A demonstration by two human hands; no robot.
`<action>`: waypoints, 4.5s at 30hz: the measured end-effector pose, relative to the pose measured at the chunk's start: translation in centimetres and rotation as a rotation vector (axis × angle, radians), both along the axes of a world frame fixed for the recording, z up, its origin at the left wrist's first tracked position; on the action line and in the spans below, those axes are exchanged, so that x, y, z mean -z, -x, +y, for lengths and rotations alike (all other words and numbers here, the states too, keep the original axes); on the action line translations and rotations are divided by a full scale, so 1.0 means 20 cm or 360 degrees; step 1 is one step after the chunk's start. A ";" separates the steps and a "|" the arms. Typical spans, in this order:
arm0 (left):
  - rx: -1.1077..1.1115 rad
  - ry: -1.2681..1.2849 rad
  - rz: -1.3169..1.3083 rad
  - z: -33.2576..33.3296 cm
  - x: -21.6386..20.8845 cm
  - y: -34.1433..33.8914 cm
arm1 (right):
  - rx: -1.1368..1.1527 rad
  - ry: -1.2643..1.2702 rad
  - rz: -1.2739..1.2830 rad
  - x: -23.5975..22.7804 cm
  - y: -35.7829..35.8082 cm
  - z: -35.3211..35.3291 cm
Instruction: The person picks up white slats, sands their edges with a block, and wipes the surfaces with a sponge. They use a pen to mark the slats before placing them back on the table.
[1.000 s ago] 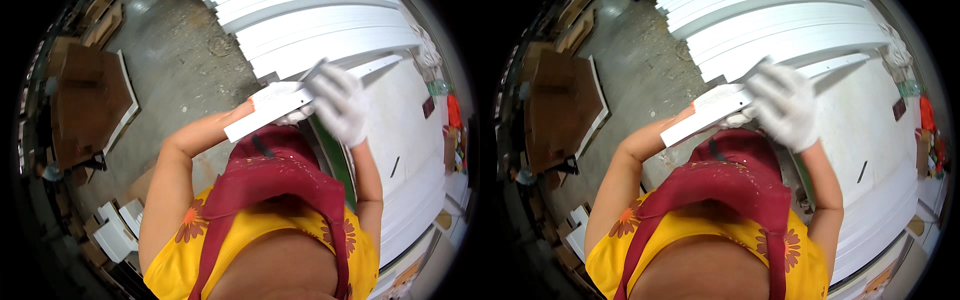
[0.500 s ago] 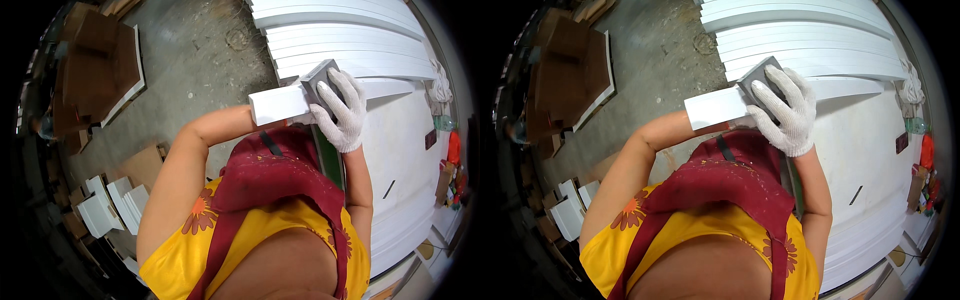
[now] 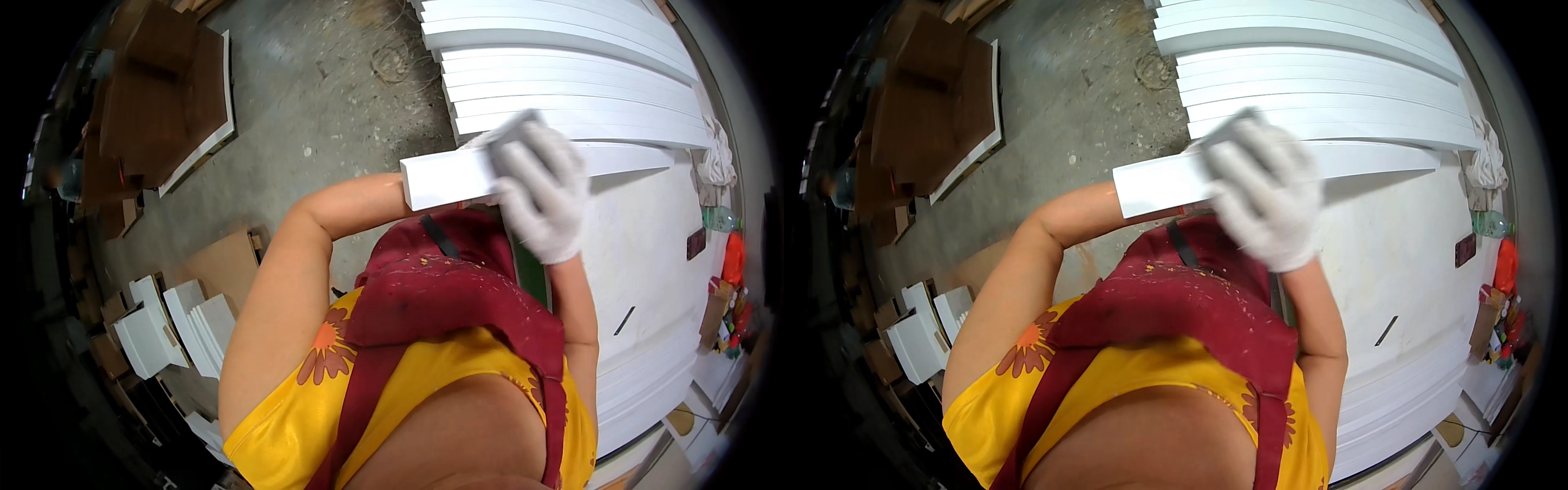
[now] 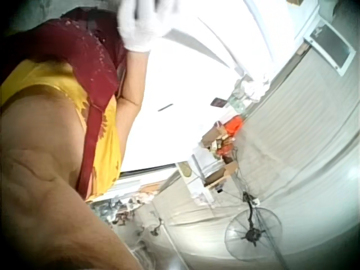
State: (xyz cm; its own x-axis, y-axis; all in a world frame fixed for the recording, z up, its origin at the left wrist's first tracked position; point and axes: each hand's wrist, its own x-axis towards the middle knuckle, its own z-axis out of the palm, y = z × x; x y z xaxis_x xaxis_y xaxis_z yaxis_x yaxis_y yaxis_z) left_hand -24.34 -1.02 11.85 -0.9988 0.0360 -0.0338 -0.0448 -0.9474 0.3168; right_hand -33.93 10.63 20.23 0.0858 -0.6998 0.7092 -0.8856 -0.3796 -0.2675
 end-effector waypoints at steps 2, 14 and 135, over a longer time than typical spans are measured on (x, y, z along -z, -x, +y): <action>-0.0028 -0.0039 0.0014 0.00 -0.01 0.02 | 0.0464 -0.0239 -0.0159 0.06 0.14 0.10; -0.0106 -0.0213 -0.0152 -0.01 -0.02 -0.10 | -0.0177 0.0092 -0.0123 0.04 -0.18 -0.01; 0.0518 -0.0106 -0.0239 -0.11 0.04 -0.20 | -0.0852 -0.0348 -0.0280 -0.09 -0.41 -0.17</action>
State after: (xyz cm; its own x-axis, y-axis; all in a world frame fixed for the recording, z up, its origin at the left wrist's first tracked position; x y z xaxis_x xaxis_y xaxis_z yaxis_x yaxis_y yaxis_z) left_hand -20.34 -3.19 11.10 -0.9187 0.3584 -0.1662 -0.3889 -0.8942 0.2217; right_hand -25.80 7.31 22.11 0.3608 -0.7230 0.5892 -0.5223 -0.6800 -0.5146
